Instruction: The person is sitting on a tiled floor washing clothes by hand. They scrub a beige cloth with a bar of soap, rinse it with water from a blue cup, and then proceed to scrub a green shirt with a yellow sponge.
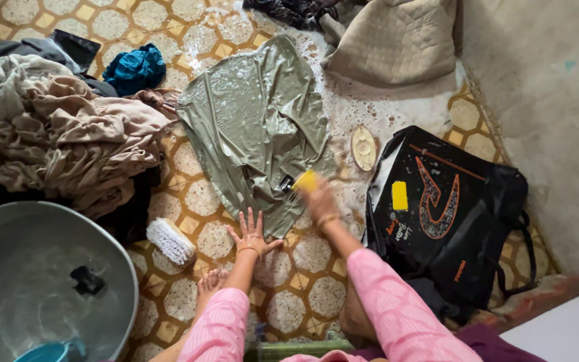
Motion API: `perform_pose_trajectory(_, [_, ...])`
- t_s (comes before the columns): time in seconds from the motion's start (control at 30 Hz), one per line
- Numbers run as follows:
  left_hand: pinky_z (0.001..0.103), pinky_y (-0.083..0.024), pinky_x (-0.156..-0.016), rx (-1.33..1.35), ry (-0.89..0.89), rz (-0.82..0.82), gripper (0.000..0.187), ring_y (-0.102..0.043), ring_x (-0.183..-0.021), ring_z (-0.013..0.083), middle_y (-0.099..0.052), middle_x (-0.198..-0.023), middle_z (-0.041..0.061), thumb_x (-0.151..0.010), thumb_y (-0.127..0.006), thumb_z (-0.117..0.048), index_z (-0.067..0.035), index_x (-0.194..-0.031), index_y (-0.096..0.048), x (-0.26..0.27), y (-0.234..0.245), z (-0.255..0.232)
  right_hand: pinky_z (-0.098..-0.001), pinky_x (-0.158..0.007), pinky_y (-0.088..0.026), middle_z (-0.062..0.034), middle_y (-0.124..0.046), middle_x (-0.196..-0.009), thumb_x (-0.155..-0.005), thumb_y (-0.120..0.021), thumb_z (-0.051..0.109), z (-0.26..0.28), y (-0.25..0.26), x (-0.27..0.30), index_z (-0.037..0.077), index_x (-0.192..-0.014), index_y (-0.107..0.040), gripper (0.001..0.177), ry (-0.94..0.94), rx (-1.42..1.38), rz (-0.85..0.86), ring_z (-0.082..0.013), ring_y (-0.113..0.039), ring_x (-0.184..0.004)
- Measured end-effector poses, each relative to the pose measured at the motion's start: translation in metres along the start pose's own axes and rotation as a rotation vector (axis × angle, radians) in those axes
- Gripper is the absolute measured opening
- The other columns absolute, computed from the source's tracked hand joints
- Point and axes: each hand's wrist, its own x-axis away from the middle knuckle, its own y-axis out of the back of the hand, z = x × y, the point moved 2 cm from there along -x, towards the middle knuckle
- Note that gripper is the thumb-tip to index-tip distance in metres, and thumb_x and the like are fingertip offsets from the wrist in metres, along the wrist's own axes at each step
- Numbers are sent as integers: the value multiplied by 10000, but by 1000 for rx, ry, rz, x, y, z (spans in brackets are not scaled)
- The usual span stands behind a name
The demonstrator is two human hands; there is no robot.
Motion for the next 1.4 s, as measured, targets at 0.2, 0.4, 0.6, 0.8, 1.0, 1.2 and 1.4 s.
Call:
perform_pose_trajectory(0.2, [787, 133, -1103, 2, 5, 18, 1292, 274, -1543, 334, 246, -1703, 44, -699, -483, -960, -261, -1657, 30, -6, 3, 4, -449, -818, -528, -125, -654, -1105, -884, -684, 238, 20, 16, 5, 253, -1194, -689, 311, 463, -80, -138, -309, -639, -995])
perform_pose_trajectory(0.4, [794, 132, -1103, 15, -2, -83, 1072, 250, -1552, 323, 217, -1713, 22, -841, -442, -840, -296, -1658, -13, -7, -3, 0, -438, -763, -542, -74, -715, -999, -998, -631, 360, 21, 21, -11, 222, -1121, -669, 189, -104, -156, 77, -270, -670, -855])
perform_pose_trajectory(0.6, [796, 128, -1104, -9, 4, -65, 1044, 239, -1557, 321, 209, -1716, 22, -864, -449, -813, -295, -1656, -11, -12, -5, 7, -419, -904, -518, -61, -695, -1136, -1006, -636, 294, 10, -2, 3, 263, -1109, -672, 113, 342, -15, -65, -245, -638, -1061])
perform_pose_trajectory(0.8, [793, 124, -1108, 12, 0, -93, 1053, 230, -1559, 319, 201, -1715, 17, -852, -464, -809, -302, -1660, -16, -7, 2, -1, -445, -935, -509, -91, -651, -1126, -1008, -629, 381, -1, -6, -21, 157, -1146, -647, 264, 51, 85, 25, -276, -623, -1043])
perform_pose_trajectory(1.0, [795, 127, -1106, 11, 11, -54, 1050, 235, -1558, 317, 206, -1714, 25, -858, -468, -810, -280, -1659, -44, -12, -7, 8, -461, -1010, -485, -80, -658, -1200, -958, -615, 290, 9, -3, -3, 217, -1124, -653, 186, 499, -11, -11, -287, -606, -1158])
perform_pose_trajectory(1.2, [796, 131, -1099, 1, 7, -64, 1031, 236, -1559, 323, 210, -1713, 30, -865, -462, -800, -281, -1659, -56, -11, -3, 1, -414, -868, -498, -103, -627, -1085, -1059, -604, 325, -7, -20, -26, 132, -1186, -635, 233, 260, 281, 71, -268, -583, -985])
perform_pose_trajectory(1.4, [783, 142, -1109, 13, 10, -39, 1032, 238, -1557, 312, 214, -1712, 17, -857, -462, -805, -300, -1659, -52, -15, -14, 7, -413, -943, -449, -90, -653, -1192, -922, -607, 149, 0, -15, 16, 161, -1304, -636, 383, 488, 196, 215, -249, -585, -1109])
